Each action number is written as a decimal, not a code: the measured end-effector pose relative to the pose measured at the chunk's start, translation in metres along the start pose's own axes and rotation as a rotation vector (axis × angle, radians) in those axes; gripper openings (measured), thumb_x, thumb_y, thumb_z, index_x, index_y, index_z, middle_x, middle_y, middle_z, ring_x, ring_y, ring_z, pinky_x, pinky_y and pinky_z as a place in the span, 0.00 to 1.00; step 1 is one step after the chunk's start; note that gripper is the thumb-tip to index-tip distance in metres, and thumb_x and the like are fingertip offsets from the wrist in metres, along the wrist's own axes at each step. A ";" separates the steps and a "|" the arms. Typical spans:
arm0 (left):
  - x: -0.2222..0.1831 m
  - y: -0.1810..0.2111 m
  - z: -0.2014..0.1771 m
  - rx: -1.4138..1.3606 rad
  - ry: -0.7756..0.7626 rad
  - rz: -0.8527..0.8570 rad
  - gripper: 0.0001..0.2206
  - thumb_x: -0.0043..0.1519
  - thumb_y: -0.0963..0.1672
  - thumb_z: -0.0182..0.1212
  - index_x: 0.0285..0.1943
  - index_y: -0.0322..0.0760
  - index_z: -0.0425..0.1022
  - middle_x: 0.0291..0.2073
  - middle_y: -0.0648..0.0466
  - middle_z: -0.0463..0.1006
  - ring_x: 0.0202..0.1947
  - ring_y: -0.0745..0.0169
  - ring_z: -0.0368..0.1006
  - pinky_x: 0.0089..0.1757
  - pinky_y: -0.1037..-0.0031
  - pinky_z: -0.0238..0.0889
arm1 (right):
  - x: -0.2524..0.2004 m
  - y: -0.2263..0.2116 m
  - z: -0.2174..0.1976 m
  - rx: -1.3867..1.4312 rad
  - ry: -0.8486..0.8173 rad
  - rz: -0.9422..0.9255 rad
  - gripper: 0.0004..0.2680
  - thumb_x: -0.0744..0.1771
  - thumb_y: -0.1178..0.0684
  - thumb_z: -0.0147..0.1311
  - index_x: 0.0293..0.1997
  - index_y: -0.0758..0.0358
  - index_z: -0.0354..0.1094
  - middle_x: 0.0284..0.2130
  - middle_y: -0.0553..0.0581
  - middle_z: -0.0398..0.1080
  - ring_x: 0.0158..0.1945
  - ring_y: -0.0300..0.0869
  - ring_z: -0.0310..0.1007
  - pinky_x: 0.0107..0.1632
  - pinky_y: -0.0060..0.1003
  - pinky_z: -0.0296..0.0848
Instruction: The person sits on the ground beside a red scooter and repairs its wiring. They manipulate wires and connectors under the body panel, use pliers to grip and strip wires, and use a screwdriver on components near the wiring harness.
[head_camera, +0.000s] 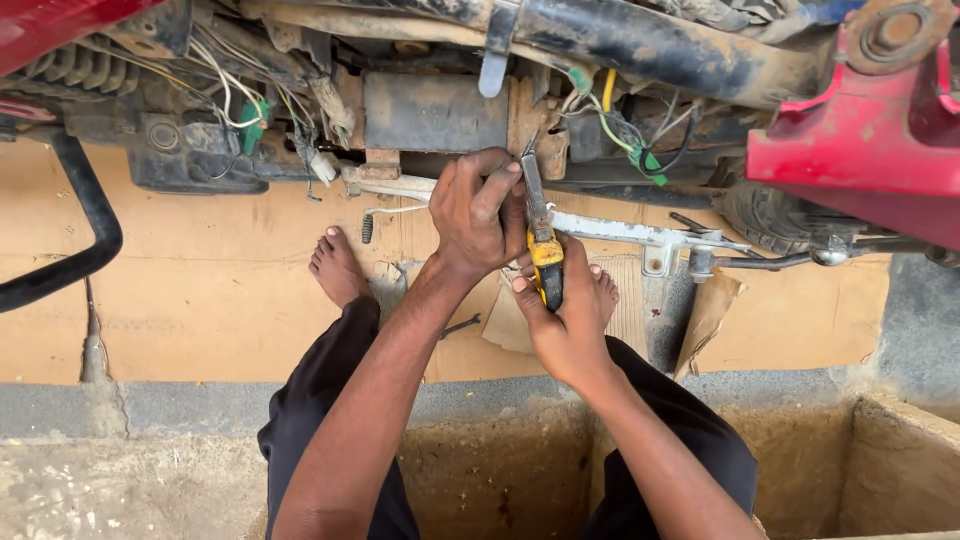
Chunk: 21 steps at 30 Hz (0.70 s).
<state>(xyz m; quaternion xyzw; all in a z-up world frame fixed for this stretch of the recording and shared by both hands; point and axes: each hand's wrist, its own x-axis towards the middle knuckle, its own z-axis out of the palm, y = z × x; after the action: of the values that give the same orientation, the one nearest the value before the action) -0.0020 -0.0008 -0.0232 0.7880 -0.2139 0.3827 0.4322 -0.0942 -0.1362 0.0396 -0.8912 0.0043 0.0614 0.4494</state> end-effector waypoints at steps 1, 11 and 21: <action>-0.001 0.000 0.000 0.006 -0.005 0.003 0.24 0.62 0.34 0.62 0.64 0.40 0.58 0.43 0.48 0.74 0.34 0.54 0.72 0.37 0.63 0.63 | 0.000 -0.004 0.001 -0.029 0.045 -0.019 0.17 0.64 0.58 0.60 0.57 0.68 0.60 0.38 0.57 0.78 0.41 0.52 0.78 0.47 0.48 0.67; 0.011 0.006 -0.004 -0.049 -0.046 -0.056 0.20 0.63 0.33 0.61 0.60 0.39 0.59 0.46 0.47 0.77 0.37 0.54 0.74 0.38 0.64 0.61 | -0.005 -0.011 -0.008 -0.154 0.094 -0.045 0.18 0.60 0.65 0.54 0.56 0.74 0.61 0.38 0.73 0.70 0.42 0.64 0.73 0.46 0.57 0.70; 0.026 0.046 0.003 -0.303 0.073 -0.400 0.09 0.67 0.33 0.53 0.52 0.34 0.66 0.43 0.46 0.73 0.42 0.54 0.74 0.45 0.68 0.68 | -0.006 0.009 -0.014 0.010 -0.051 0.095 0.13 0.60 0.63 0.56 0.47 0.68 0.66 0.26 0.60 0.72 0.34 0.49 0.72 0.47 0.48 0.65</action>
<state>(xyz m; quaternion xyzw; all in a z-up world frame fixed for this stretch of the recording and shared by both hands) -0.0156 -0.0283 0.0205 0.7267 -0.0930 0.2812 0.6198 -0.0997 -0.1531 0.0409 -0.8859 0.0354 0.1052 0.4503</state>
